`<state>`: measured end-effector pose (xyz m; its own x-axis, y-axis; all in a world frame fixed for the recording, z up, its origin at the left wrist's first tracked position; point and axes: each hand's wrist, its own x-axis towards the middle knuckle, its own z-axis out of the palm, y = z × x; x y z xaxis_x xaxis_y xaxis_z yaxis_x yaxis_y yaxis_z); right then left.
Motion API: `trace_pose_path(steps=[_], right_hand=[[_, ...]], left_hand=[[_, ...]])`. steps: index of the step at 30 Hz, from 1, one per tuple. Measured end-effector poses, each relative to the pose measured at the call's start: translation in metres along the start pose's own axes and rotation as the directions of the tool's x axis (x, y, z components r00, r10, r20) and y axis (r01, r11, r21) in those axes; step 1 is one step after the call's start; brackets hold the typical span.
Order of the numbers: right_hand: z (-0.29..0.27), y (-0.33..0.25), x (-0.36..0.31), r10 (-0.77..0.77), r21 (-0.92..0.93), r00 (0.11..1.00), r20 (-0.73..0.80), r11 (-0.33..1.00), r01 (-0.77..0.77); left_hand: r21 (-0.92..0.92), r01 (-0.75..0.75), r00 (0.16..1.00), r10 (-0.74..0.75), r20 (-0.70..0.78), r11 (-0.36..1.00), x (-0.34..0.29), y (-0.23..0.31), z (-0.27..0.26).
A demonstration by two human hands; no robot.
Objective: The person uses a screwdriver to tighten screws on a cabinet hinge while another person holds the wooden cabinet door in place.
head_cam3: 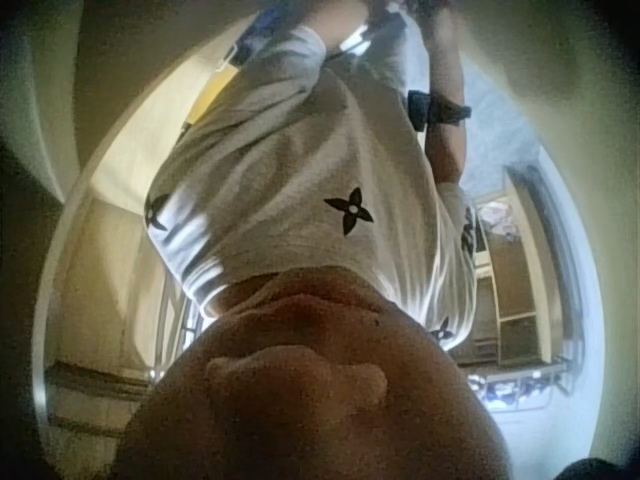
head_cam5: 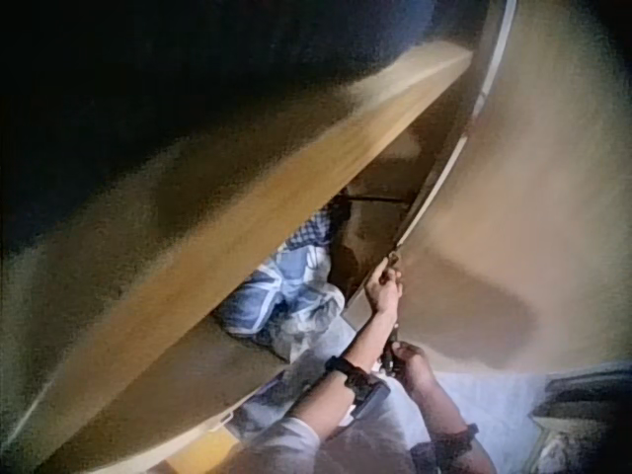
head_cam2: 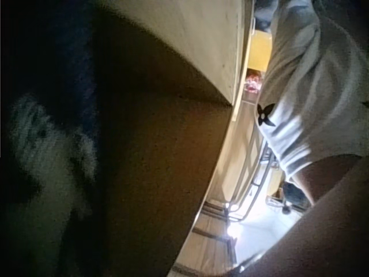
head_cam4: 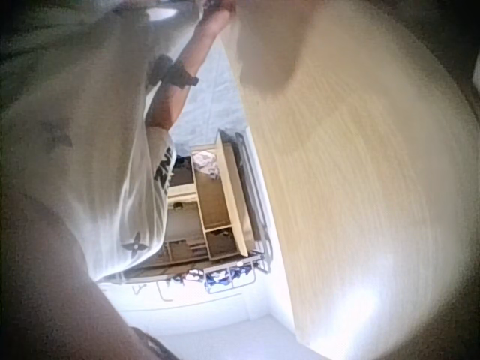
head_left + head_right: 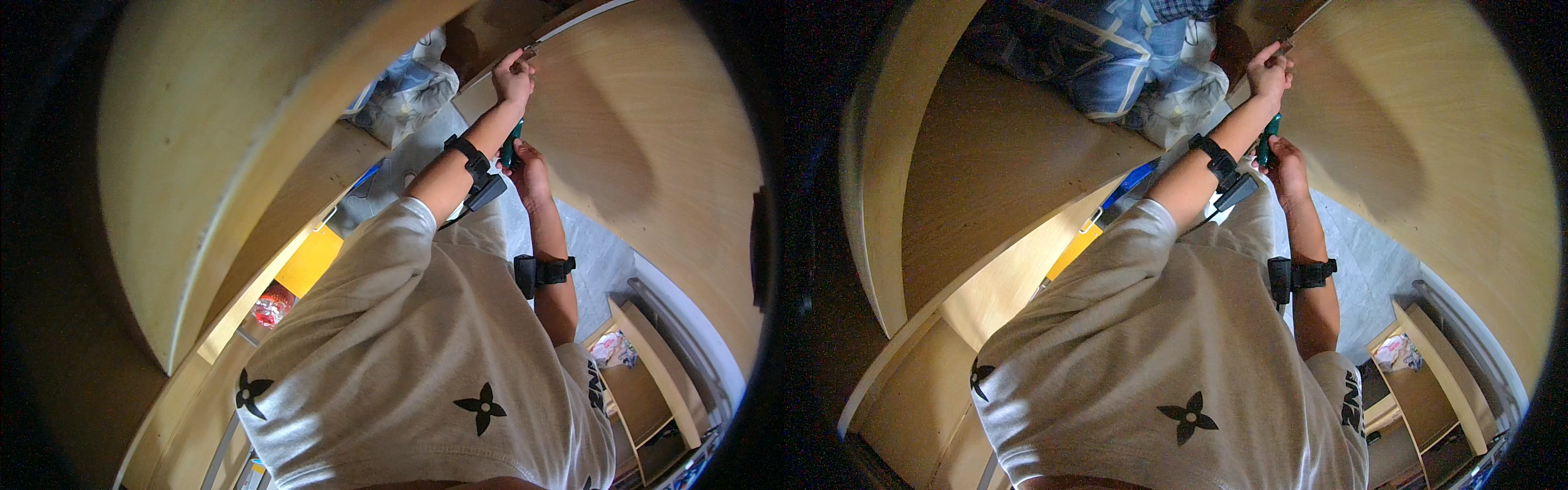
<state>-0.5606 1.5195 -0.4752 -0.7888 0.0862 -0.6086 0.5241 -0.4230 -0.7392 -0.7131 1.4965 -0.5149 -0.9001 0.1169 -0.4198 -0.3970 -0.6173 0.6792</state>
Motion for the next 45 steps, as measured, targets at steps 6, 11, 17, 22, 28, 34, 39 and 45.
trace_pose_path(steps=[6,11,17,22,28,34,39,45], right_hand=[[0.001,-0.001,-0.002,0.022,-0.005,1.0,-0.017,1.0,-0.022],[0.0,0.001,0.0,0.016,0.014,1.0,-0.025,1.0,-0.016],[-0.002,0.003,0.002,0.016,0.013,1.0,-0.004,1.0,-0.016],[-0.002,0.0,0.0,0.028,-0.022,0.999,-0.035,0.999,-0.028],[-0.002,-0.001,-0.002,0.019,0.008,1.0,-0.015,1.0,-0.019],[0.002,0.0,-0.002,0.041,-0.007,0.999,0.028,0.999,-0.041],[0.008,-0.001,-0.005,0.041,-0.02,0.999,0.024,0.999,-0.041],[0.007,0.002,-0.001,0.042,0.116,0.999,0.01,0.992,-0.043]], left_hand=[[-0.001,-0.005,1.0,0.005,0.009,1.0,-0.005,0.001,0.001],[-0.051,-0.02,1.0,0.021,0.006,0.998,0.0,-0.003,0.0],[-0.035,0.003,1.0,-0.003,0.015,0.999,0.002,-0.005,-0.003],[-0.044,0.021,1.0,-0.02,0.02,0.999,0.0,-0.004,-0.003],[-0.046,0.051,0.997,-0.048,0.065,0.998,0.001,0.002,-0.003],[0.063,0.109,0.974,-0.119,0.192,0.992,0.001,0.018,-0.013],[0.143,0.156,0.954,-0.187,0.233,0.977,-0.003,0.03,-0.006],[0.2,0.151,0.952,-0.196,0.233,0.968,-0.003,0.026,0.003]])
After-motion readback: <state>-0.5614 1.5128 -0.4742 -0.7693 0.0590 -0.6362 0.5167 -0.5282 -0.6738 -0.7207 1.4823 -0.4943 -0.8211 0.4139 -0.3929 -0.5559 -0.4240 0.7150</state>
